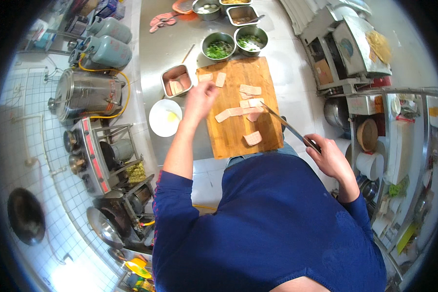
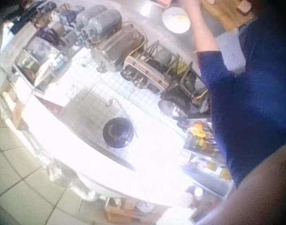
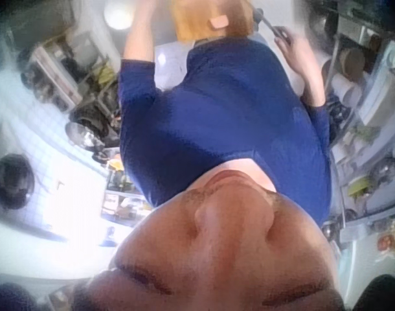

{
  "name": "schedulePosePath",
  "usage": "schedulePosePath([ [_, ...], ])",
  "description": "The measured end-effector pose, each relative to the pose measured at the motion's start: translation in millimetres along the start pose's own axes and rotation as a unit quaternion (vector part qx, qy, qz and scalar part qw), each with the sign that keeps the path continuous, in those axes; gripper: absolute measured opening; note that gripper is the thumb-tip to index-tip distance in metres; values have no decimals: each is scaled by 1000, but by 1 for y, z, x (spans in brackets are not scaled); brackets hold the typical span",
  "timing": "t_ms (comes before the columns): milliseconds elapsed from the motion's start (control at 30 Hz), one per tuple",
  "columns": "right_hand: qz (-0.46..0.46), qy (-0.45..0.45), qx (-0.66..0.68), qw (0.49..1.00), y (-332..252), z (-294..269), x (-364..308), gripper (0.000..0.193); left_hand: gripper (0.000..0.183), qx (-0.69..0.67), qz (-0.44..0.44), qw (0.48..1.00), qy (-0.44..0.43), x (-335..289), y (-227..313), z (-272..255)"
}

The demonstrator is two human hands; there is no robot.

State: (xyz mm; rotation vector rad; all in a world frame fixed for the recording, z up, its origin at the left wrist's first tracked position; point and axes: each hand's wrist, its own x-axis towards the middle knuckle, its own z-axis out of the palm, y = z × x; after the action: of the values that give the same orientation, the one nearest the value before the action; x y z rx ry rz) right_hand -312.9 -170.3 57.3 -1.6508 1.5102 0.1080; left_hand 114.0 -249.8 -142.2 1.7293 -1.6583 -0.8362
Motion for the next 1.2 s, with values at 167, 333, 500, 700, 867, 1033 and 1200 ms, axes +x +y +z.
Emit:
schedulePosePath([
  [167, 10, 9, 12, 1000, 0, 1, -1, 33, 34, 211, 17, 975, -67, -58, -3, 46],
  [333, 15, 2, 18, 1000, 3, 1, -1, 33, 34, 116, -118, 975, -146, -59, -5, 55],
  [500, 11, 0, 28, 1000, 7, -2, 3, 34, 31, 65, -33, 990, -120, -47, 8, 65],
  [700, 37, -9, 29, 999, 9, -4, 1, 34, 33, 144, 72, 985, -57, -36, 6, 76],
  [867, 55, -13, 46, 997, 12, -1, -1, 33, 35, -20, -109, 978, -175, -41, 19, 88],
  [1033, 55, -9, 58, 997, 17, 2, -2, 33, 40, 88, 26, 995, -26, -54, 49, 133],
  [1200, 39, -2, 54, 998, 29, 9, -2, 33, 31, 118, 20, 992, 30, -62, 55, 153],
])
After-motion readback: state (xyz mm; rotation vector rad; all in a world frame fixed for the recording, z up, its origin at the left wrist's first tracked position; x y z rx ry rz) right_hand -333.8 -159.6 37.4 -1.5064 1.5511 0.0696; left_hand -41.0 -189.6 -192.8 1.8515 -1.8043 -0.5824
